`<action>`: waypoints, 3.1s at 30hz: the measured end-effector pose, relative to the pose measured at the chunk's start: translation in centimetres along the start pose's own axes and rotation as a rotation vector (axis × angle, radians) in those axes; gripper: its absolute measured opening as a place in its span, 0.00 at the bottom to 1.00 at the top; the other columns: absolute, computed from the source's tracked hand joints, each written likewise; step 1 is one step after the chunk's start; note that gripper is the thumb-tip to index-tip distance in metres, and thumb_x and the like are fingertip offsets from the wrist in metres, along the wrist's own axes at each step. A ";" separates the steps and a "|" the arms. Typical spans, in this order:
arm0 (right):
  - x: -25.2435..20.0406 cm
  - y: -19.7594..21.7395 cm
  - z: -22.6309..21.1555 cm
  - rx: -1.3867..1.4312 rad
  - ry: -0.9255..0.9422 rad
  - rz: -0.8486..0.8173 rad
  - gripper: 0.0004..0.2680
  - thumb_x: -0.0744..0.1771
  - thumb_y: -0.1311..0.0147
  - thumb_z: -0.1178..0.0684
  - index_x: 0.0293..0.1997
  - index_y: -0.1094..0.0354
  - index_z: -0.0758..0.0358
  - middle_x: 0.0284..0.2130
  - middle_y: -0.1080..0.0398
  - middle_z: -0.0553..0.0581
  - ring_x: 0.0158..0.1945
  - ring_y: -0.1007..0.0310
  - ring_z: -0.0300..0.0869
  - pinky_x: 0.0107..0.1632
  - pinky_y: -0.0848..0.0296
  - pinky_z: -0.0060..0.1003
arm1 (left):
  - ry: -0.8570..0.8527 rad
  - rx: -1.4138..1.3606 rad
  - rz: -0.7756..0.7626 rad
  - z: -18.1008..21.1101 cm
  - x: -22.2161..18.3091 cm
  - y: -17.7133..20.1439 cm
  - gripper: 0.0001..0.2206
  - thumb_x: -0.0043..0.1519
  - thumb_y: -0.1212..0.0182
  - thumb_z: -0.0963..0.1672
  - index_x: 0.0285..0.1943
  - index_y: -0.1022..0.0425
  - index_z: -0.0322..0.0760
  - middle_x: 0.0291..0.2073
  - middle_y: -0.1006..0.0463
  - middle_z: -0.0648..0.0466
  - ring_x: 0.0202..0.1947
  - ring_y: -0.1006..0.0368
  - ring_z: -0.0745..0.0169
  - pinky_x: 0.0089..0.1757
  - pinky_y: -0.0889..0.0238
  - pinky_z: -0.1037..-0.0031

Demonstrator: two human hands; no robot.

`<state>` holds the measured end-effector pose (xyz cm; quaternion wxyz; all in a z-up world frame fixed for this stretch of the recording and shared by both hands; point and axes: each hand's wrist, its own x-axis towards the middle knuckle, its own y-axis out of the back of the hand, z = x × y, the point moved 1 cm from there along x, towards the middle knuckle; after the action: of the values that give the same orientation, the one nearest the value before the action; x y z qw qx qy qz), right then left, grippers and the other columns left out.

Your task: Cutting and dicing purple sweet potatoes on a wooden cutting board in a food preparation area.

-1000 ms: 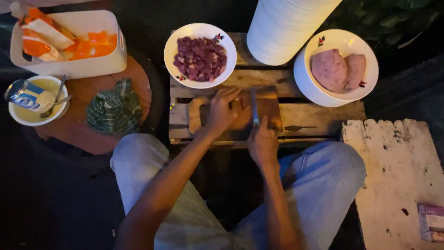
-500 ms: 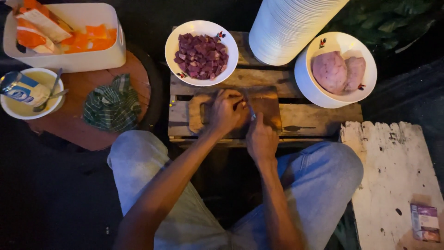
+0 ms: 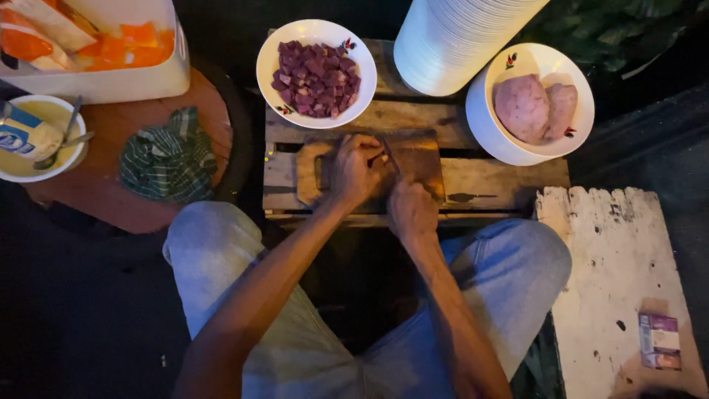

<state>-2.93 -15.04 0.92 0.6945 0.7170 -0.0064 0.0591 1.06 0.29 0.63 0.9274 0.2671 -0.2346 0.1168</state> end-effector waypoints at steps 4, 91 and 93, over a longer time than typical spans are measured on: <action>-1.6 1.2 -0.9 0.233 -0.052 -0.109 0.12 0.71 0.63 0.53 0.53 0.30 0.62 0.34 0.23 0.64 0.41 0.20 0.61 0.46 0.24 0.33 | 0.010 0.027 0.000 0.8 -0.2 0.4 0.08 0.56 0.27 0.43 0.39 0.15 0.33 0.40 0.21 0.50 0.47 0.25 0.47 0.49 0.28 0.65; 1.9 -0.2 3.2 0.069 -0.186 0.559 0.05 0.67 0.41 0.55 0.39 0.33 0.61 0.24 0.29 0.61 0.27 0.22 0.56 0.28 0.25 0.49 | -0.450 -0.113 -0.100 -6.3 -0.2 -8.3 0.05 0.69 0.43 0.44 0.46 0.23 0.41 0.53 0.23 0.52 0.59 0.33 0.43 0.55 0.34 0.56; 2.1 -1.1 3.8 0.153 -0.229 0.565 0.06 0.68 0.43 0.52 0.38 0.34 0.61 0.24 0.29 0.65 0.26 0.25 0.64 0.29 0.27 0.58 | -0.440 -0.098 -0.152 -8.1 -0.2 -10.0 0.18 0.74 0.53 0.51 0.49 0.20 0.37 0.53 0.25 0.46 0.59 0.34 0.31 0.62 0.41 0.48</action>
<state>-0.51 -18.61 -0.10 0.5895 0.7389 -0.2792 0.1688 7.32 -3.62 -9.95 0.8718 0.2577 -0.4157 -0.0258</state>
